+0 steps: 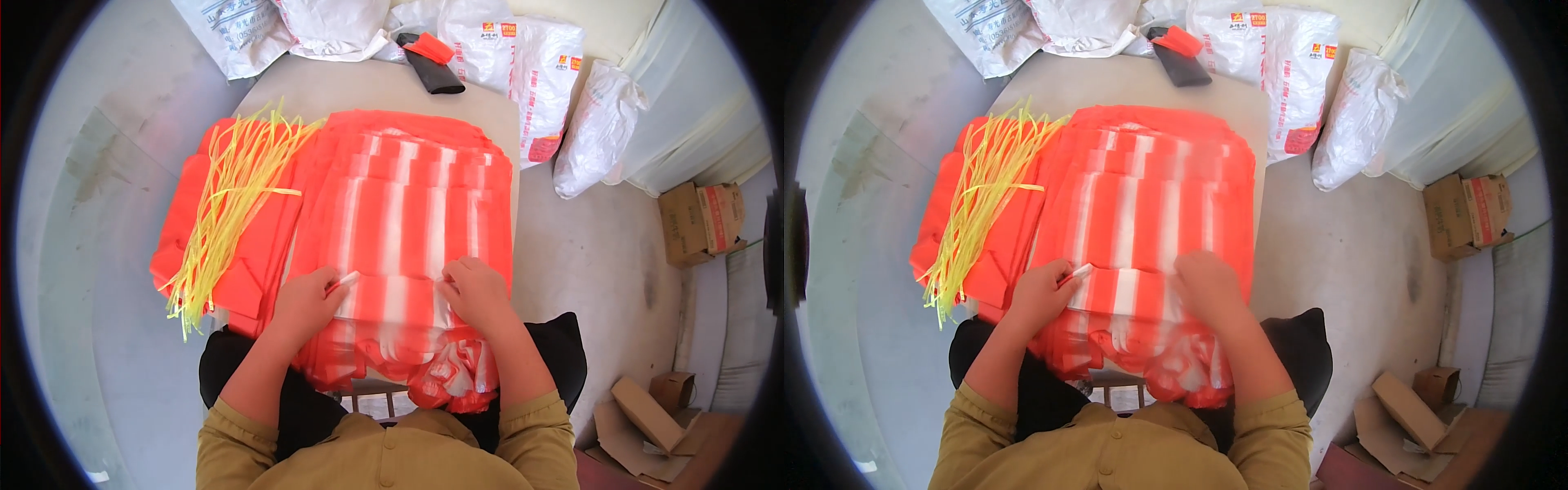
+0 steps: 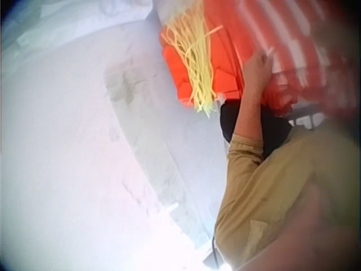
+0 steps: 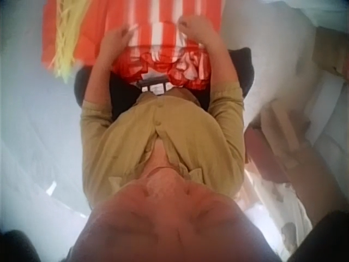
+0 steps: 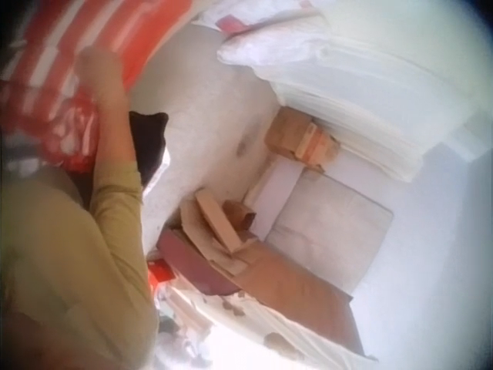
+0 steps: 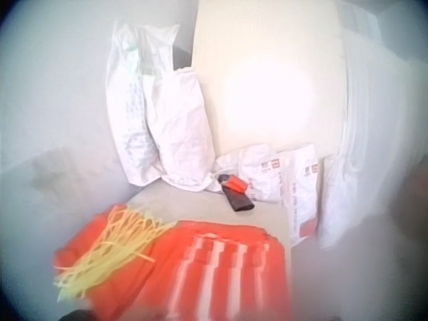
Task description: The person folds plastic shopping bags into rolls, secures them with plastic ties, and places the tied bundles into a sack.
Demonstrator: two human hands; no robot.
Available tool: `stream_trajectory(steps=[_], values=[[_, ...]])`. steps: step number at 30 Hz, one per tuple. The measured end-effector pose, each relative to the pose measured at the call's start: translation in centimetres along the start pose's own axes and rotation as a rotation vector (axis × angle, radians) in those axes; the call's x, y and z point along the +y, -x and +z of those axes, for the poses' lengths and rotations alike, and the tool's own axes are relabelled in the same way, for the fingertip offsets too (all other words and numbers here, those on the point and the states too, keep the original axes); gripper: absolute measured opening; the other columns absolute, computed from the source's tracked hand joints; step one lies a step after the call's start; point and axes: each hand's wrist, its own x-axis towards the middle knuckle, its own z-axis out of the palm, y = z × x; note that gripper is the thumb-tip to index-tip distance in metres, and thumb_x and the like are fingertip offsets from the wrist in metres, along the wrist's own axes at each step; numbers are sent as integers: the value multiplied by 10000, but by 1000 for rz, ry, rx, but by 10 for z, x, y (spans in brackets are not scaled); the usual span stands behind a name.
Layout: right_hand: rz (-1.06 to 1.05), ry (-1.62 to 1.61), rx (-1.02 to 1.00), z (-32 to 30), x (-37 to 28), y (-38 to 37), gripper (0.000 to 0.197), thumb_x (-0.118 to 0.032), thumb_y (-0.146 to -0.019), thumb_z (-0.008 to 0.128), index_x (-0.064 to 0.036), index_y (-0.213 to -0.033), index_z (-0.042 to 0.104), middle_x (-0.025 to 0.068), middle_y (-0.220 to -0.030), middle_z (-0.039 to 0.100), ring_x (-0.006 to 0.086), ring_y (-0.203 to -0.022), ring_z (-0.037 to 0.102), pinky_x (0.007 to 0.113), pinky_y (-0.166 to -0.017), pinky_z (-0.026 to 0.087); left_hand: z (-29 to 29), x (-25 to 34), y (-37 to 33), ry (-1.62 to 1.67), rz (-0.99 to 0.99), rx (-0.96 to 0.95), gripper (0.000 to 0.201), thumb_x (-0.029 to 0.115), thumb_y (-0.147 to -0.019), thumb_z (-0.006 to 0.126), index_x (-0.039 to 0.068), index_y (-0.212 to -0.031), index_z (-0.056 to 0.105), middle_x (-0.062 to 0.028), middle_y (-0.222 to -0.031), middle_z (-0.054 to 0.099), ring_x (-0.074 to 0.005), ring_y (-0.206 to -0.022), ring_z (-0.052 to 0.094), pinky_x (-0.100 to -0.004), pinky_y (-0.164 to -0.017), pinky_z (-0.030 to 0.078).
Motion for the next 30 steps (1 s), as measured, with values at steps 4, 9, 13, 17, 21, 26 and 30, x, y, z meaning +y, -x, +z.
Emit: stream_trajectory(steps=[4, 9, 13, 17, 21, 26, 30], values=[[-152, 94, 90, -7, 0, 15, 206, -109, -787, 749, -52, -970, 674, 99, -996, 670, 331, -940, 640, 444, -786, 521, 0, 2, 2, 1, -24, -6, 238, 279, -903, 708, 53, -946, 649, -166, -802, 670, -359, -768, 674, -432, -677, 514], [-374, -96, 17, -14, -11, 35, 401, -74, -745, 745, -54, -1140, 674, 104, -1242, 664, 343, -1140, 618, 452, -947, 524, 3, -2, 5, 28, -22, 42, 264, 288, -922, 685, 65, -1049, 621, -145, -785, 684, -384, -759, 675, -478, -681, 519], [-366, -25, -72, -14, -13, 37, 539, -66, -734, 738, -58, -1263, 638, 106, -1369, 617, 324, -1261, 569, 439, -1042, 488, 3, 4, 5, -27, -72, 17, 291, 256, -898, 717, 58, -1081, 609, -156, -909, 682, -380, -831, 670, -444, -710, 527], [-372, 14, -59, -12, -11, 38, 535, -54, -754, 715, -50, -1281, 626, 106, -1374, 614, 313, -1268, 568, 434, -1051, 480, 3, 6, 10, -205, 289, 134, 412, 223, -841, 747, 66, -1205, 633, -150, -1199, 646, -351, -1101, 627, -466, -919, 512], [-396, 65, -65, -14, -16, 33, 502, -43, -783, 684, -46, -1282, 628, 111, -1367, 622, 312, -1273, 567, 435, -1048, 480, 5, 6, 11, -255, 649, 28, 543, 133, -774, 754, 84, -1300, 632, -131, -1378, 597, -321, -1318, 542, -488, -1081, 447], [-408, 63, -81, -26, -19, 28, 403, -48, -809, 619, -23, -1211, 618, 116, -1254, 621, 301, -1166, 583, 430, -951, 481, 4, 6, 9, -295, 626, 34, 533, 36, -740, 713, 70, -1268, 654, -123, -1387, 613, -325, -1315, 559, -459, -1081, 459], [-410, -35, -92, -35, -14, 26, 383, -65, -833, 620, -27, -1215, 624, 136, -1169, 657, 320, -1112, 611, 427, -919, 496, -14, 7, 10, -34, 582, -9, 455, -20, -737, 677, 54, -1185, 705, -124, -1236, 704, -346, -1189, 645, -440, -995, 521]])
